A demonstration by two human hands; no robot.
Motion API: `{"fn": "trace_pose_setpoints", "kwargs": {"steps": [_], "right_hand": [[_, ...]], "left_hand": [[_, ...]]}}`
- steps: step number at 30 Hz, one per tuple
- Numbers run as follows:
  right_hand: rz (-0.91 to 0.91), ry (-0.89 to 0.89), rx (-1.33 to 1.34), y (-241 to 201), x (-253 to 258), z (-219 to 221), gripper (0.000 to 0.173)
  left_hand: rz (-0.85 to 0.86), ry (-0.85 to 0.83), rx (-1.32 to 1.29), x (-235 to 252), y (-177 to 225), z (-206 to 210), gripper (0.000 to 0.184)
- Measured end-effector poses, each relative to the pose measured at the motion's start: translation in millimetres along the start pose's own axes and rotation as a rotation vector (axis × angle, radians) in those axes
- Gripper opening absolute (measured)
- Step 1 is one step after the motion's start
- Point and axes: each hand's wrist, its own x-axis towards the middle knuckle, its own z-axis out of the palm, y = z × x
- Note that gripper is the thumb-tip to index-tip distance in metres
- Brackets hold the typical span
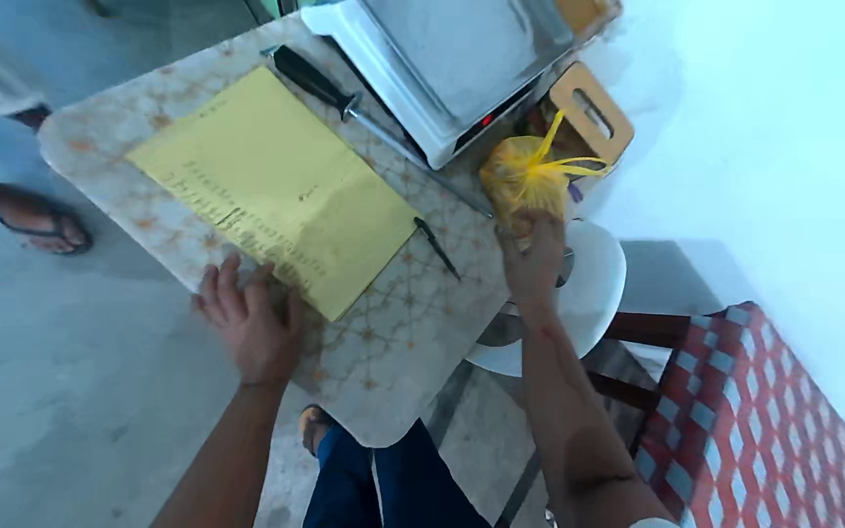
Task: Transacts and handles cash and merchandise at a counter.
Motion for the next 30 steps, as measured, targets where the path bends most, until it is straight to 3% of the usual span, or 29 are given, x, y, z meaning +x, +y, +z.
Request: {"fn": "trace_pose_setpoints", "kwargs": {"steps": [3, 6, 12, 15, 18, 20, 23, 30], "right_hand": [[0.217, 0.112, -0.006, 7, 60, -13, 0.063], [0.369, -0.049, -0.104, 15, 112, -4, 0.081], [0.159, -0.139, -0.134, 13, 119, -5, 0.041], [0.104, -0.147, -0.235, 24, 119, -4, 0.043], [0.055, -0.253, -0.344, 17, 125, -2, 0.059], [0.052, -0.328, -0.357, 12, 130, -3, 0.054], [0.02, -0.372, -0.233, 17, 143, -12, 0.041], [-0.057, -0.278, 0.281, 31, 128, -65, 0.023]], "left_hand": [[0.009, 0.008, 0.017, 1, 1, -1, 0.046], [0.015, 0.003, 0.036, 2, 1, -1, 0.047], [0.052, 0.036, 0.091, 4, 0, 1, 0.045], [0.026, 0.03, 0.093, 4, 2, 1, 0.045], [0.02, 0.053, 0.107, 4, 2, 2, 0.042], [0.019, 0.06, 0.11, 4, 1, 3, 0.041], [0.016, 0.072, 0.129, 4, -1, 4, 0.04], [-0.027, 0.025, 0.094, 5, 5, 1, 0.042]]}}
